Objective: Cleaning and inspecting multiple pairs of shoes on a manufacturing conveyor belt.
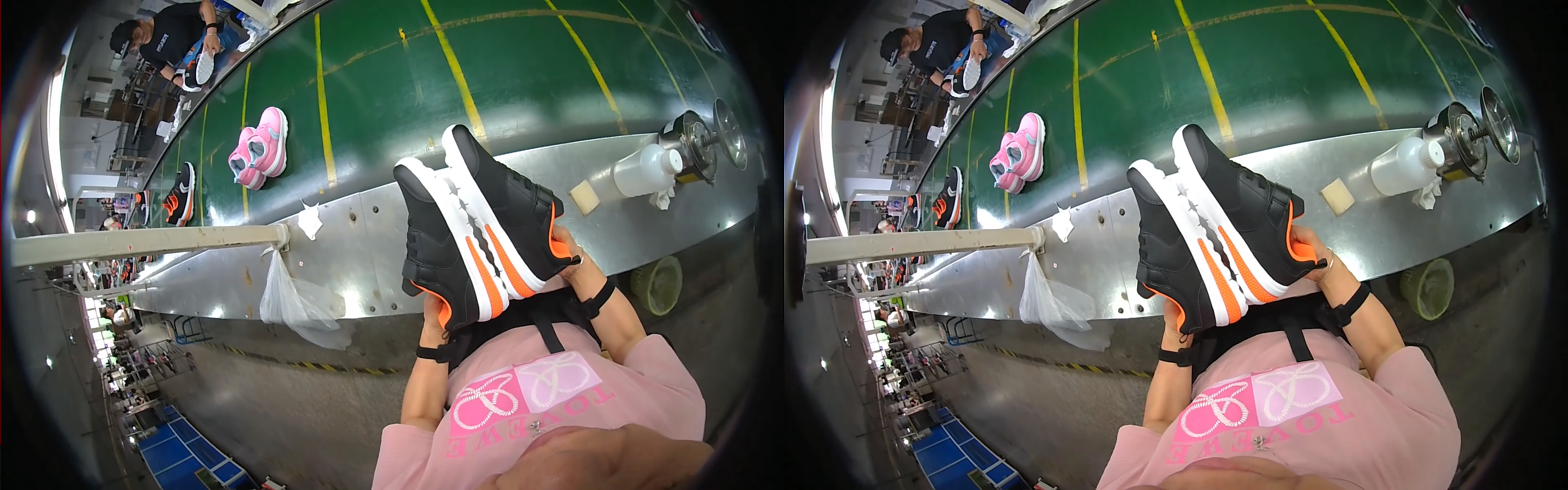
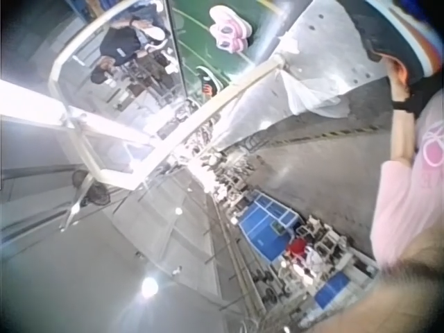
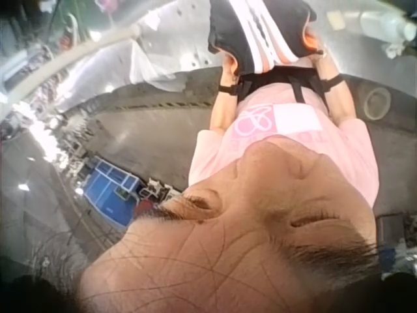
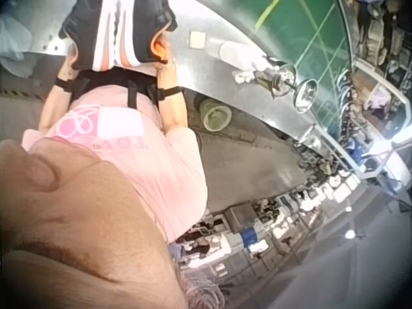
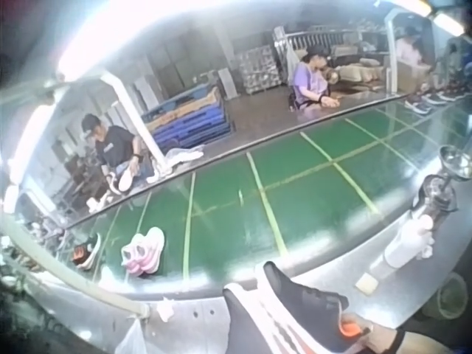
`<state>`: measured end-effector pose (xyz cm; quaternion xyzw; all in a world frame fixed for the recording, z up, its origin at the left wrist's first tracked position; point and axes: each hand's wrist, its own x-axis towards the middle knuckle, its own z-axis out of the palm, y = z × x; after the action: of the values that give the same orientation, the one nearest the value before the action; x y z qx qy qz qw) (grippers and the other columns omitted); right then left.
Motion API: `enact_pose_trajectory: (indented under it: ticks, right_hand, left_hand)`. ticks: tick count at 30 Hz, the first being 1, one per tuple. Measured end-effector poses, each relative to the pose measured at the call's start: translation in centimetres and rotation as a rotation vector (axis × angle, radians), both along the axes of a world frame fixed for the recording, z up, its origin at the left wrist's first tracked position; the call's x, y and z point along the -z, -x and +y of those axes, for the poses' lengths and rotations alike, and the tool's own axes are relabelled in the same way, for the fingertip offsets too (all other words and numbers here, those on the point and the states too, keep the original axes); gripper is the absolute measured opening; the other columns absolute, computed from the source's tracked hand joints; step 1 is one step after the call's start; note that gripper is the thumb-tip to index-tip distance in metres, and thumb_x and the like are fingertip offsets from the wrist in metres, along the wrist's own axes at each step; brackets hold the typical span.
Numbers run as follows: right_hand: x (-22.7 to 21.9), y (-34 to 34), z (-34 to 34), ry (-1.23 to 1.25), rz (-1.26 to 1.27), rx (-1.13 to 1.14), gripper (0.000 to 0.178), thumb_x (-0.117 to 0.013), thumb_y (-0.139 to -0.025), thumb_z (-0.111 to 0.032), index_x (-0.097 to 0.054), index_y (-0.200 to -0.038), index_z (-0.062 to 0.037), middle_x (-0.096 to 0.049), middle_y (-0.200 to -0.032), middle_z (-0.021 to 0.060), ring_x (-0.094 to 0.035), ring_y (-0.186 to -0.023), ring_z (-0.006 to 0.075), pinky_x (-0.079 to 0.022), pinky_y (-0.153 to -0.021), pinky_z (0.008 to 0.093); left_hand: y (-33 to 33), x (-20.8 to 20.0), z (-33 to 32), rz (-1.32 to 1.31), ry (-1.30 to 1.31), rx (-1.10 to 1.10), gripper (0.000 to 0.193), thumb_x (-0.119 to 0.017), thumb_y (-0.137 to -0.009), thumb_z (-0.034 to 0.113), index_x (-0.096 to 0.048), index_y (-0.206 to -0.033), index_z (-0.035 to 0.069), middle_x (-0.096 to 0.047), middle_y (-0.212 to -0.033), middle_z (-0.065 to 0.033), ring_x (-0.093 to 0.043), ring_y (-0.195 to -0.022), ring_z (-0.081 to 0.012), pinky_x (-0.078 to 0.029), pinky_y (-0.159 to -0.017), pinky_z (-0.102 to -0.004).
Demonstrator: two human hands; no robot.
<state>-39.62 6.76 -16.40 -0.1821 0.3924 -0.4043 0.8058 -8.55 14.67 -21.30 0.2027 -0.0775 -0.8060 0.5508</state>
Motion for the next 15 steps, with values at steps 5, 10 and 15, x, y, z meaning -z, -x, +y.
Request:
enact_pose_trajectory:
  ticks: [5, 10, 15]
  right_hand:
    - [2.0, 1.0, 0.2, -0.12, -0.341, 0.046, 0.041, -0.051, -0.092, -0.014, -0.061, -0.126, 0.006, -0.067, -0.125, 0.0178, -0.069, -0.106, 0.0216, -0.055, -0.097, 0.0318]
    - [4.3, 1.8, 0.3, 0.004, -0.318, 0.018, 0.043, -0.06, -0.091, -0.019, -0.061, -0.129, 0.0012, -0.067, -0.126, 0.0161, -0.068, -0.109, 0.0214, -0.055, -0.099, 0.033]
    - [3.4, 2.0, 0.3, -0.018, -0.327, 0.011, 0.045, -0.063, -0.09, -0.02, -0.06, -0.13, 0.0004, -0.067, -0.127, 0.0155, -0.068, -0.11, 0.0214, -0.054, -0.099, 0.0333]
  left_hand:
    - [-0.2, -2.2, 0.2, -0.167, -0.124, -0.022, 0.058, -0.066, -0.097, 0.035, -0.051, -0.139, -0.001, -0.058, -0.139, -0.0149, -0.06, -0.122, -0.0276, -0.05, -0.106, -0.0412]
    - [-1.8, -1.6, 1.2, -0.239, -0.29, -0.051, 0.049, -0.063, -0.098, 0.038, -0.057, -0.134, 0.005, -0.061, -0.134, -0.0112, -0.063, -0.114, -0.0259, -0.053, -0.1, -0.0395]
    - [-2.2, -1.5, 1.5, -0.276, -0.232, -0.054, 0.048, -0.062, -0.099, 0.037, -0.057, -0.134, 0.005, -0.061, -0.133, -0.0105, -0.062, -0.114, -0.0256, -0.053, -0.1, -0.0392]
